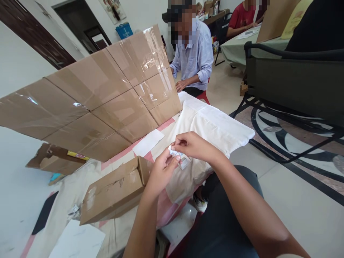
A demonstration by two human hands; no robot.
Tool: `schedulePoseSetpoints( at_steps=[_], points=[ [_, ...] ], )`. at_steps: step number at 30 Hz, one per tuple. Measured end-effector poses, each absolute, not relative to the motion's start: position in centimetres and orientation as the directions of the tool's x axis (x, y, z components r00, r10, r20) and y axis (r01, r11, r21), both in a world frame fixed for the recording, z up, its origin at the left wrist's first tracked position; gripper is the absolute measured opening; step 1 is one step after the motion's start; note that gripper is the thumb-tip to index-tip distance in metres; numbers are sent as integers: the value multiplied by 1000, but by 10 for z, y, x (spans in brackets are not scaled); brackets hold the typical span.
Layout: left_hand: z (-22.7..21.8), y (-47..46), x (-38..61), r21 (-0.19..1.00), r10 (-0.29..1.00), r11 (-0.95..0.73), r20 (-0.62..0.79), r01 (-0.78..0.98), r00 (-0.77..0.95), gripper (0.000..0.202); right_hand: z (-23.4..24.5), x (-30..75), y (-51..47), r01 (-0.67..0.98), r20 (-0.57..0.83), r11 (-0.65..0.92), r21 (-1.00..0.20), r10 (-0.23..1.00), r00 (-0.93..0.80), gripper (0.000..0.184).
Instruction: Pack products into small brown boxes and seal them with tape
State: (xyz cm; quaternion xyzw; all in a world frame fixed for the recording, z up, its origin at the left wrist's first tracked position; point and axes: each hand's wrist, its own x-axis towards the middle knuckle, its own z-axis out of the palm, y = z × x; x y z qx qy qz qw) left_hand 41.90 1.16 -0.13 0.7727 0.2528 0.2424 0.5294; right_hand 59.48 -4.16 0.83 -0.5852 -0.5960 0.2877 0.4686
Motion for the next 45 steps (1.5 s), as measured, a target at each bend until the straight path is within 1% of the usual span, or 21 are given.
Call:
schedulePoseSetpoints(
  at_steps=[3, 4, 5, 6, 10, 12, 14, 17, 21, 23, 26, 29, 32, 35, 38, 42, 45],
  points=[
    [-4, 12, 417, 957, 682, -266, 102, 117, 724, 41, 8, 596, -41, 553, 164, -33, -833, 939, 303, 48],
    [-4, 13, 416, 959, 691, -260, 103, 113, 715, 41, 7, 597, -40, 559, 163, -56, -827, 929, 333, 52],
    [-5, 13, 416, 960, 697, -259, 107, 110, 709, 40, 6, 598, -40, 548, 176, -37, -835, 927, 331, 53],
    [-4, 14, 416, 959, 702, -261, 114, 106, 703, 39, 5, 600, -41, 524, 206, 19, -851, 931, 302, 49],
    [1, 14, 417, 957, 729, -262, 112, 124, 676, 35, 5, 603, -43, 367, 384, 304, -879, 908, 169, 22],
    [3, 13, 416, 956, 728, -259, 97, 141, 679, 34, 7, 601, -44, 293, 422, 371, -881, 896, 135, 21],
    [4, 11, 414, 963, 713, -240, 89, 123, 695, 34, 7, 597, -43, 250, 422, 386, -888, 900, 107, 19],
    [1, 10, 412, 976, 702, -202, 84, 84, 707, 28, 4, 590, -38, 186, 360, 342, -921, 930, 70, 16],
    [-3, 8, 411, 972, 728, -201, 68, 118, 682, 23, 1, 585, -33, 14, 275, 274, -961, 961, 36, 15],
    [-3, 7, 411, 960, 749, -233, 75, 156, 658, 19, 2, 586, -32, -50, 248, 249, -967, 968, 29, 14],
    [0, 6, 410, 877, 766, -394, 146, 276, 626, 14, 4, 587, -34, -74, 206, 208, -975, 978, 40, 12],
    [2, 5, 408, 717, 749, -588, 309, 374, 585, 14, 6, 588, -36, -65, 175, 179, -982, 983, 61, 12],
    [1, 5, 408, 586, 683, -721, 510, 371, 522, 8, 7, 587, -37, -71, 167, 172, -982, 983, 79, 17],
    [-1, 4, 410, 513, 616, -787, 638, 342, 462, 11, 6, 586, -36, -78, 179, 186, -980, 980, 88, 23],
    [-3, 3, 411, 490, 590, -808, 662, 328, 463, 9, 5, 585, -35, -71, 194, 199, -977, 979, 64, 25],
    [-4, 3, 412, 514, 623, -782, 625, 354, 470, 7, 4, 585, -34, -70, 222, 224, -972, 974, 44, 19],
    [-4, 5, 412, 515, 618, -786, 626, 342, 476, 7, 3, 584, -34, -52, 221, 224, -973, 974, 52, 15]
  ],
)
